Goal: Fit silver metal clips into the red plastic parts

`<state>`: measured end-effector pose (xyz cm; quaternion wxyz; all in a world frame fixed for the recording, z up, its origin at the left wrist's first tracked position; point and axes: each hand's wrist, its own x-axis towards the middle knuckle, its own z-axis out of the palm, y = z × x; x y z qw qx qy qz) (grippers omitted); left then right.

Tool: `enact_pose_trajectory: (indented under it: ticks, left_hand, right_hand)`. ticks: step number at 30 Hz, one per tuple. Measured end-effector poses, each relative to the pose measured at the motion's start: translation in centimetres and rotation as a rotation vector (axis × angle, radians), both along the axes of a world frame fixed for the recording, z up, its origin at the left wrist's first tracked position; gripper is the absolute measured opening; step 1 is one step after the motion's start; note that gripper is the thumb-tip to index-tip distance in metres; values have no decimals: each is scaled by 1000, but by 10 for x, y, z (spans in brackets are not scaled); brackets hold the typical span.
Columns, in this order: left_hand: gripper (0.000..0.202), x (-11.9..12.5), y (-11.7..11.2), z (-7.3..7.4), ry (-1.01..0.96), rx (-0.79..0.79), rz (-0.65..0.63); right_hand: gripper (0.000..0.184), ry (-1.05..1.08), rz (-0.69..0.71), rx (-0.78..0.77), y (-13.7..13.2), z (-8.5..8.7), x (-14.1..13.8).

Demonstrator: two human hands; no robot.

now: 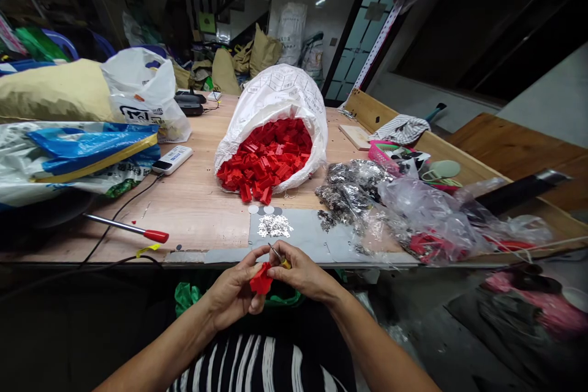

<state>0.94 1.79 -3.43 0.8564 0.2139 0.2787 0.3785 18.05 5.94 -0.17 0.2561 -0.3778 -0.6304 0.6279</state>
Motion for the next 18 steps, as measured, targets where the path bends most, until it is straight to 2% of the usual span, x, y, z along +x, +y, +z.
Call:
enact_pose_trajectory:
  ticks: [3, 5, 7, 9, 11, 13, 18]
  left_hand:
    - [49, -1, 5, 2, 82, 38, 35]
    - [48, -4, 8, 3, 208, 114, 108]
    - [45, -7, 8, 4, 379, 263, 214]
    - [44, -8, 7, 5, 557, 480, 317]
    - [44, -8, 5, 5, 695, 694, 381]
    - [36, -6, 4, 6, 771, 811, 423]
    - [28, -4, 0, 3, 774, 790, 439]
  right_hand:
    - [26, -11, -88, 55, 3, -6, 1]
    - [25, -30, -153, 85, 5, -10, 3]
    - [24, -35, -198, 91, 7, -13, 6]
    - [23, -36, -222, 94, 7, -15, 7]
    - [23, -47, -230, 105, 5, -16, 5]
    - [24, -51, -232, 104, 3, -17, 3]
    - [34, 0, -202, -8, -5, -18, 3]
